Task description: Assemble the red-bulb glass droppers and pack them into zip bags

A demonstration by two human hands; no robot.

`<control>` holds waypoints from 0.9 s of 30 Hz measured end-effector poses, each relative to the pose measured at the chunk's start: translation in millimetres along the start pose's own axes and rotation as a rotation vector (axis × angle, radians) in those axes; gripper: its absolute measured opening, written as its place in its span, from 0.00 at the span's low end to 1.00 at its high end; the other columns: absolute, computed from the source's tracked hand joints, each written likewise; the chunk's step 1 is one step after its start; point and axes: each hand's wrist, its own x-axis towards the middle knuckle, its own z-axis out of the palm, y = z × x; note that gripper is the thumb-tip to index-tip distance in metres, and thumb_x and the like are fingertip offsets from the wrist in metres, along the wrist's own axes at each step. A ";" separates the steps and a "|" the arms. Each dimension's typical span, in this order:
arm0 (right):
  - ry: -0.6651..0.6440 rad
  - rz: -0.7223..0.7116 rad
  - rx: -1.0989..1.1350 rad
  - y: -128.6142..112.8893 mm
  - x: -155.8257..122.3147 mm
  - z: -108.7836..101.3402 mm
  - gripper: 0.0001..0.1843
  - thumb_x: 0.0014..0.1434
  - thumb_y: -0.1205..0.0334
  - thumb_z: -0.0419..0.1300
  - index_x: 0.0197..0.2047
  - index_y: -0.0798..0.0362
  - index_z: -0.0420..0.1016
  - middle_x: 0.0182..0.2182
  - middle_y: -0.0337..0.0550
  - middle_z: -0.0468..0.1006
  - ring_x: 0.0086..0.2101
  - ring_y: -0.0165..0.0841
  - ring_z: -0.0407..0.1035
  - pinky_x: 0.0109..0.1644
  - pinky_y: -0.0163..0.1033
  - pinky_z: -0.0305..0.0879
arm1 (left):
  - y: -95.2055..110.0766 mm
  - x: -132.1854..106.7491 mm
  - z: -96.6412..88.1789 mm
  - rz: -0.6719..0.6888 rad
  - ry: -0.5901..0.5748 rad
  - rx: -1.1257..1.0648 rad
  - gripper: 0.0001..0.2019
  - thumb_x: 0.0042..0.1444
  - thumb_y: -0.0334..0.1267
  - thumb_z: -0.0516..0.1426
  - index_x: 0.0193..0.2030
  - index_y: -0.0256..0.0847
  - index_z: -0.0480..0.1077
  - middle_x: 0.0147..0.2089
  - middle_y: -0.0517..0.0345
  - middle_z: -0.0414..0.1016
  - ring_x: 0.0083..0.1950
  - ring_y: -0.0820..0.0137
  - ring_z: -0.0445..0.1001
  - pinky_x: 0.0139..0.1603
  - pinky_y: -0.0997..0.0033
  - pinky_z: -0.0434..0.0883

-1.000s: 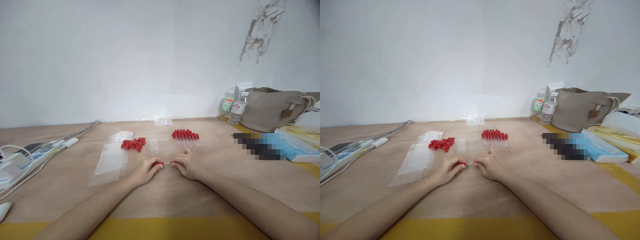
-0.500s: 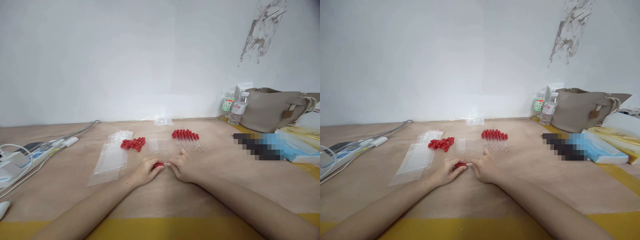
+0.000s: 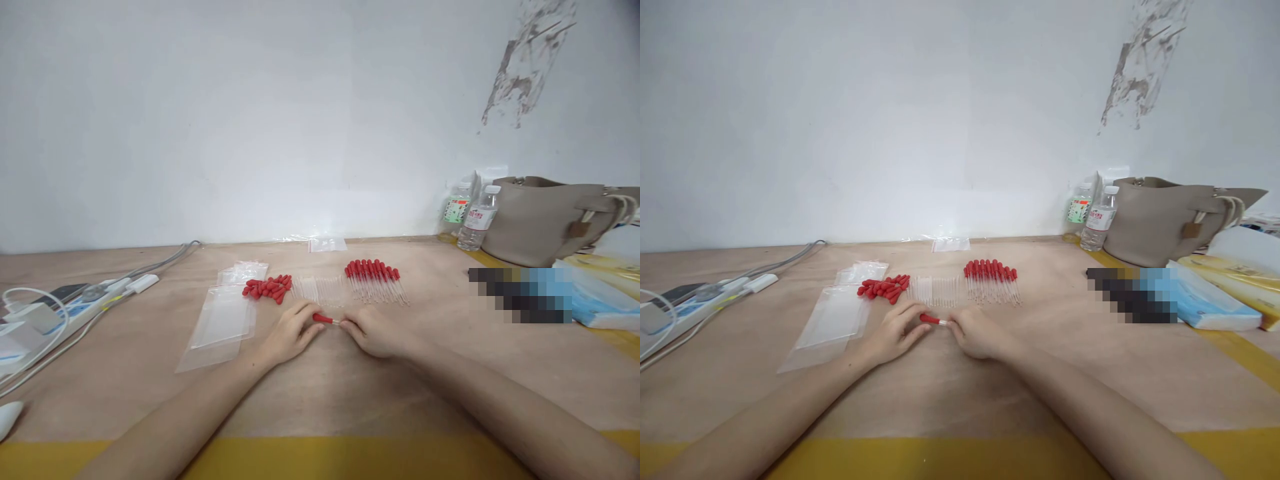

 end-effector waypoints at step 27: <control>0.148 0.576 -0.206 51.6 59.5 5.9 0.15 0.53 0.54 0.50 0.27 0.53 0.72 0.29 0.47 0.75 0.33 0.37 0.69 0.35 0.38 0.57 | -23.2 -3.1 0.8 -0.168 -0.044 -0.001 0.06 0.54 0.37 0.51 0.35 0.39 0.67 0.34 0.56 0.66 0.33 0.71 0.67 0.36 0.70 0.66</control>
